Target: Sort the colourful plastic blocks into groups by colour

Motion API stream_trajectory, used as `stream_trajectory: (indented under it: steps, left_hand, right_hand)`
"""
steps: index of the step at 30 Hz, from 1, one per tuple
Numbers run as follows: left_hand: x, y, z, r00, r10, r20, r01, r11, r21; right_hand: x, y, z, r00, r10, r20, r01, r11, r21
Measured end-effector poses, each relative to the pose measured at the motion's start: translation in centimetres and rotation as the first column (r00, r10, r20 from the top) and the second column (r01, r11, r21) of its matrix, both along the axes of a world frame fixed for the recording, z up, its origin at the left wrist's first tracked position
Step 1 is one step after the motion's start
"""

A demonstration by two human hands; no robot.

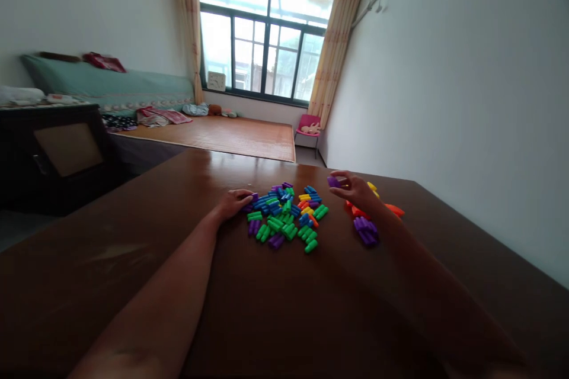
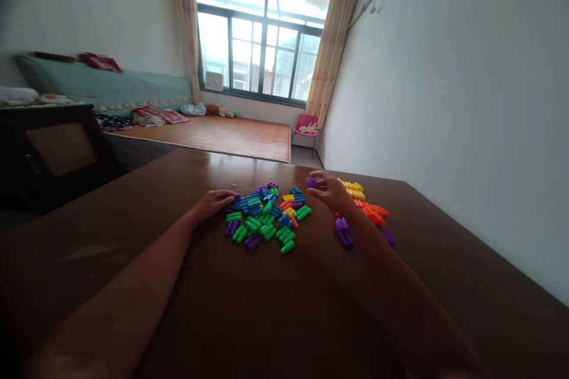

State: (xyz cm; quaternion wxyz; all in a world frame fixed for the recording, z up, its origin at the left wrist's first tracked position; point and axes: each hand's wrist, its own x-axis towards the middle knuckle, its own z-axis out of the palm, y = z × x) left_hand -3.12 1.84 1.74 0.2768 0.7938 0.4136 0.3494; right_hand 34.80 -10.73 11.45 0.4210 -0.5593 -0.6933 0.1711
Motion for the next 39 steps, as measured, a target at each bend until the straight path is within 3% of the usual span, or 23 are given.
stream_trajectory:
  steps: [2, 6, 8, 11, 17, 22, 28, 30, 33, 37, 39]
  left_hand:
    - [0.0, 0.1, 0.1, 1.000, 0.017, -0.019, -0.017, 1.000, 0.001]
    - [0.0, 0.1, 0.3, 0.998, 0.042, -0.044, -0.042, 0.999, -0.002]
    - [0.0, 0.1, 0.4, 0.997, 0.050, -0.053, -0.051, 0.999, -0.014]
    - [0.0, -0.1, 0.7, 0.996, 0.067, -0.054, -0.068, 0.998, -0.012]
    - [-0.1, -0.2, 1.0, 0.994, 0.074, -0.080, -0.074, 0.997, 0.000]
    - [-0.1, -0.2, 1.0, 0.994, 0.053, -0.097, -0.055, 0.998, -0.019]
    - [0.4, -0.2, 1.2, 0.996, 0.080, -0.050, -0.077, 0.995, 0.066]
    - [0.7, -0.5, 1.7, 0.997, 0.076, -0.017, -0.074, 0.993, 0.090]
    - [1.6, -1.6, 2.7, 0.999, 0.045, 0.007, -0.045, 0.999, 0.004]
    - [3.6, -3.4, 3.6, 0.989, -0.147, -0.027, 0.147, 0.989, -0.007]
    - [4.3, -3.8, 3.6, 0.981, -0.193, -0.030, 0.194, 0.980, 0.050]
  right_hand:
    - [5.6, -3.4, -1.3, 0.972, -0.204, -0.117, 0.205, 0.979, -0.011]
    - [14.4, -8.6, -5.4, 0.813, -0.531, -0.241, 0.537, 0.843, -0.045]
    - [17.0, -10.0, -7.2, 0.783, -0.563, -0.263, 0.560, 0.823, -0.096]
    - [18.7, -10.8, -8.5, 0.811, -0.534, -0.239, 0.495, 0.844, -0.206]
    - [18.4, -10.0, -9.1, 0.863, -0.504, -0.041, 0.484, 0.846, -0.224]
    - [18.1, -10.3, -8.5, 0.886, -0.463, -0.017, 0.443, 0.857, -0.262]
    - [17.5, -10.2, -7.7, 0.736, -0.673, 0.068, 0.673, 0.739, 0.031]
    - [16.6, -9.9, -7.6, 0.735, -0.669, 0.111, 0.662, 0.743, 0.092]
    - [15.0, -9.4, -7.7, 0.757, -0.634, 0.158, 0.618, 0.774, 0.141]
    - [13.1, -9.0, -7.7, 0.774, -0.601, 0.199, 0.573, 0.799, 0.182]
    - [12.3, -9.0, -7.5, 0.780, -0.590, 0.207, 0.557, 0.806, 0.199]
